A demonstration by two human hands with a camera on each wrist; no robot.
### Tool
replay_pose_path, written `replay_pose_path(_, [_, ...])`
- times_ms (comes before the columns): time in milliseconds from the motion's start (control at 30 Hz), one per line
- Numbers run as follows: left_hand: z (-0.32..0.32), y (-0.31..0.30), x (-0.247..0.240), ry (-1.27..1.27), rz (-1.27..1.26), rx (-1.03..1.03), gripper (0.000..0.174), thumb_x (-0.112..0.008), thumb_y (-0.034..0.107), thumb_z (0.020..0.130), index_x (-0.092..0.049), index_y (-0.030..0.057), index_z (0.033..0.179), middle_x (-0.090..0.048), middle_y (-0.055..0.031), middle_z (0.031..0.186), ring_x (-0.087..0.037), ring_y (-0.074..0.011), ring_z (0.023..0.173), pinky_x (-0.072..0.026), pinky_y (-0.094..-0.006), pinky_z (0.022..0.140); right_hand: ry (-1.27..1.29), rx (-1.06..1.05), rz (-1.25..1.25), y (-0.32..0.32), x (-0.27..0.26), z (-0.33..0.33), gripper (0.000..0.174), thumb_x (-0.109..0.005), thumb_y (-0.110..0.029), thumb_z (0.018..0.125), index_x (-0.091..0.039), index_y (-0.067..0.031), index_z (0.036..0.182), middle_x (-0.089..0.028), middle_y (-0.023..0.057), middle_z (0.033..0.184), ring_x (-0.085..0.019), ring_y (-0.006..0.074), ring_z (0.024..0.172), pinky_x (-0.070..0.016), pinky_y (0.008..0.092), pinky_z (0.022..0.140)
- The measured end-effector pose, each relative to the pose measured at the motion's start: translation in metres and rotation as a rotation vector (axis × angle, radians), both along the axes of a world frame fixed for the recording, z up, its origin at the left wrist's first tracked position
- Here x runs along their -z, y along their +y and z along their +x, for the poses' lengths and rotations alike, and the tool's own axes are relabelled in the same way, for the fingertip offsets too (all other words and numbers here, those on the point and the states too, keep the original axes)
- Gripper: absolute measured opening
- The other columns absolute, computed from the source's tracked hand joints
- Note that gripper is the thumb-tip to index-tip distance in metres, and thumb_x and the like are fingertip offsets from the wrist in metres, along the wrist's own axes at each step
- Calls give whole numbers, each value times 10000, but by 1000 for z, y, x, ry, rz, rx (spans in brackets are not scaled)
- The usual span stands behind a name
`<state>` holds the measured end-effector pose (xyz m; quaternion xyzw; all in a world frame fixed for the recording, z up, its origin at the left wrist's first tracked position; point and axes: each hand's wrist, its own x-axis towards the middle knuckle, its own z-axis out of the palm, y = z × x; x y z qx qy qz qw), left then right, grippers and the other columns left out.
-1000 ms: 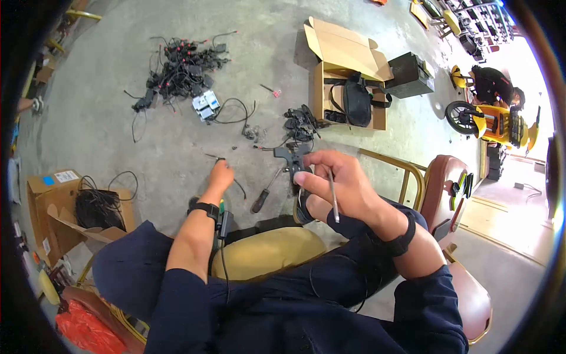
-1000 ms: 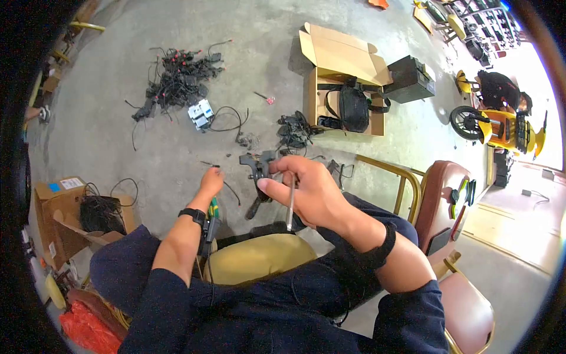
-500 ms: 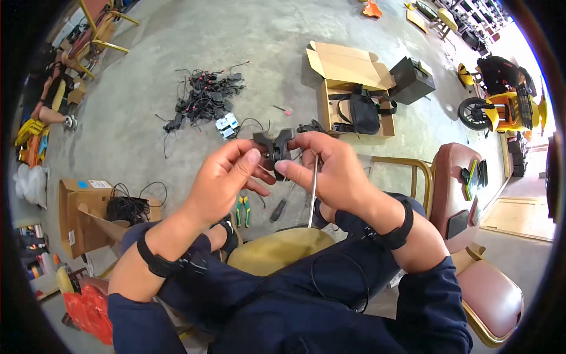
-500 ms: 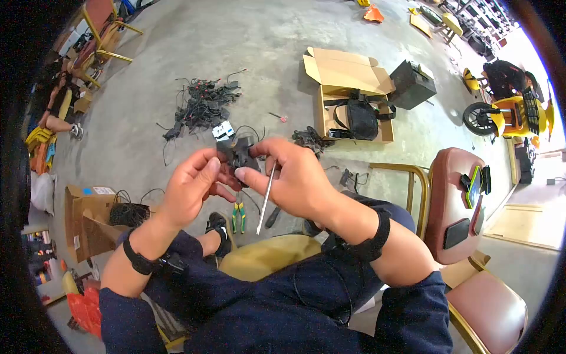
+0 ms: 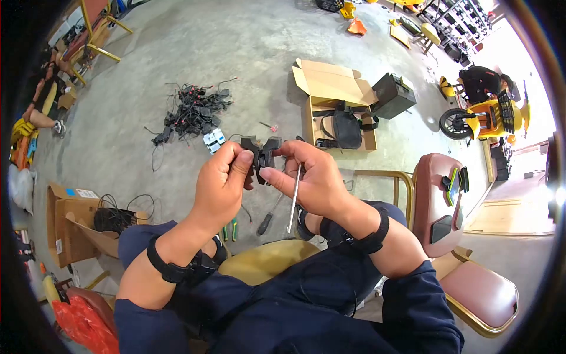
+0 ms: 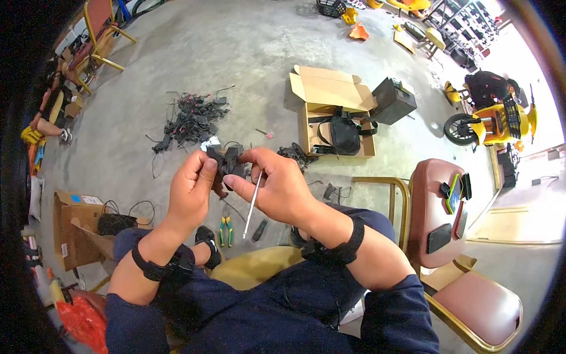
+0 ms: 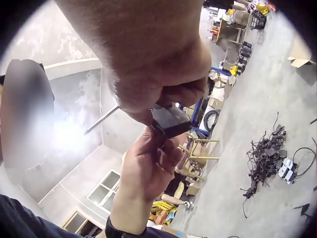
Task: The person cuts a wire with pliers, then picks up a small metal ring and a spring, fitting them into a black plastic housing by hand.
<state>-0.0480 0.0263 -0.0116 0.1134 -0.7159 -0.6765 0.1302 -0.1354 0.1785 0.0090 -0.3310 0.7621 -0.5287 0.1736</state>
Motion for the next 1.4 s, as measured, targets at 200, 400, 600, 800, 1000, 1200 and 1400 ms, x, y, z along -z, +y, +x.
replay_pose_path(200, [4,-4,-13,-173,276,48,350,-417,353,948,-515,50,805,-482,6,644,-445,-69,508,-389,-215,458,-28,-22,24,-7,-4,0,330,-718,-202,743,-585,14,955,-449,-27,553,-392,46,515,-336,219,470])
replay_pose_path(400, [11,-10,-10,-39,289,62,295,-403,330,955,-505,56,919,-477,7,696,-444,-54,572,-395,-207,494,-154,-28,10,-11,-3,2,321,-705,-189,760,-580,26,963,-443,-40,555,-382,34,514,-320,209,461])
replay_pose_path(600, [12,-11,-12,-64,287,126,228,-404,275,956,-461,55,961,-485,3,754,-444,-50,576,-396,-201,501,-168,-41,9,-13,-3,4,310,-703,-149,771,-562,43,969,-399,-69,539,-332,11,500,-276,194,451])
replay_pose_path(800, [11,-12,-11,-141,430,152,280,-415,324,951,-492,62,889,-476,10,696,-436,-49,547,-387,-191,476,-72,-51,21,-13,-2,5,318,-710,-156,763,-566,41,967,-402,-64,537,-338,14,503,-282,196,454])
replay_pose_path(1000, [12,-10,-11,-151,329,72,305,-389,336,956,-486,52,907,-502,-13,684,-474,-75,533,-394,-204,462,-72,-10,58,-9,-3,5,339,-705,-237,746,-598,5,959,-489,-6,554,-439,64,510,-370,235,470])
replay_pose_path(1200, [10,-6,-14,-55,205,63,248,-429,295,947,-481,70,856,-482,21,679,-425,-32,523,-370,-180,459,-84,-9,42,-8,-1,4,330,-708,-199,754,-583,21,967,-451,-39,546,-401,34,508,-331,210,461])
replay_pose_path(1400, [10,-7,-14,-161,223,56,299,-431,324,945,-483,64,807,-474,27,646,-424,-34,510,-374,-185,453,-54,-17,56,-8,-2,4,351,-711,-243,746,-595,8,963,-485,-9,542,-446,62,502,-370,233,463])
